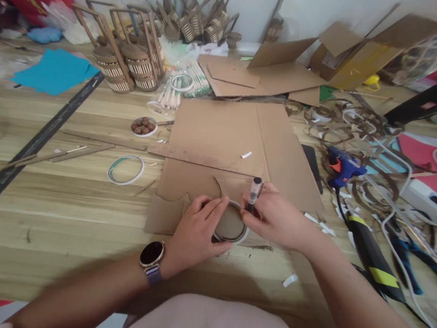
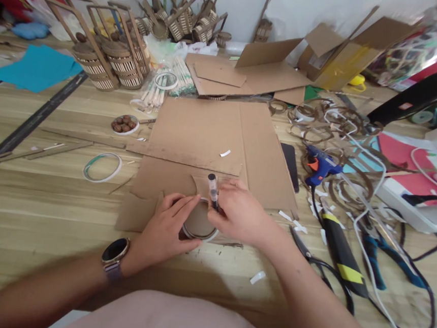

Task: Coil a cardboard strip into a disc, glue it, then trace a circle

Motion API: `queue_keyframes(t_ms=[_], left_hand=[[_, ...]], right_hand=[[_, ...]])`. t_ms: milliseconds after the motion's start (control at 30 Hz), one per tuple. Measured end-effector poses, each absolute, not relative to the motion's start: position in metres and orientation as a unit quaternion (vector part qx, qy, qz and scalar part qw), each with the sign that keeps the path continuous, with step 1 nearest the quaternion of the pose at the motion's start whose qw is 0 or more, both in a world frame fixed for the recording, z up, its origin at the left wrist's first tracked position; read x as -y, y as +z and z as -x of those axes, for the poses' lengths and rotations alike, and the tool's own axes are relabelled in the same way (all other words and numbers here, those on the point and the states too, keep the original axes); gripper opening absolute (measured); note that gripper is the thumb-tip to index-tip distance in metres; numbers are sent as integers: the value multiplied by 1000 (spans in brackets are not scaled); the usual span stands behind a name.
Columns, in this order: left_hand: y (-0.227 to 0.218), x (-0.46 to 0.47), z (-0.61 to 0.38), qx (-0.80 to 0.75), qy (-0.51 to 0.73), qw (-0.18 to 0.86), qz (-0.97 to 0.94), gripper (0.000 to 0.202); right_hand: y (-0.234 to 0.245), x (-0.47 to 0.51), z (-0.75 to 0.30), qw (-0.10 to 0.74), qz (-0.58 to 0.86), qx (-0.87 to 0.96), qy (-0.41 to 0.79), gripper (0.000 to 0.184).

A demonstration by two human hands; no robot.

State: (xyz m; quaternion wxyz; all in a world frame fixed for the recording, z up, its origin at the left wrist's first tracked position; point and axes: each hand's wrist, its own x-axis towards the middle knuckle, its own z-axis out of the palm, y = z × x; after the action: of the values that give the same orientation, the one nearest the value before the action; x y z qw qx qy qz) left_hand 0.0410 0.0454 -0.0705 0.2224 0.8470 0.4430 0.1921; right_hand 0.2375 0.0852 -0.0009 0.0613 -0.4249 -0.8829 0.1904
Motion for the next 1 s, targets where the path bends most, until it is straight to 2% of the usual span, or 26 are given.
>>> queue_keyframes(t_ms=[133, 233, 433, 567, 733, 1000], left_hand=[[-71, -45, -42, -444, 190, 222, -847, 83], [-70, -45, -42, -447, 189, 224, -845, 84], [-67, -45, -42, -454, 190, 240, -837, 83], [-67, -44, -42, -460, 196, 254, -828, 91], [-69, -43, -42, -459, 222, 269, -817, 109], [-70, -44, -42, -456, 226, 264, -820, 111]], right_hand=[[-2, -85, -236, 57, 403, 893, 193, 16], [0, -86, -238, 90, 415, 890, 163, 14], [-2, -77, -258, 266, 485, 818, 155, 14], [-22, -56, -262, 340, 546, 732, 224, 12], [-43, -37, -248, 348, 555, 673, 344, 12], [-48, -46, -234, 355, 482, 725, 341, 9]])
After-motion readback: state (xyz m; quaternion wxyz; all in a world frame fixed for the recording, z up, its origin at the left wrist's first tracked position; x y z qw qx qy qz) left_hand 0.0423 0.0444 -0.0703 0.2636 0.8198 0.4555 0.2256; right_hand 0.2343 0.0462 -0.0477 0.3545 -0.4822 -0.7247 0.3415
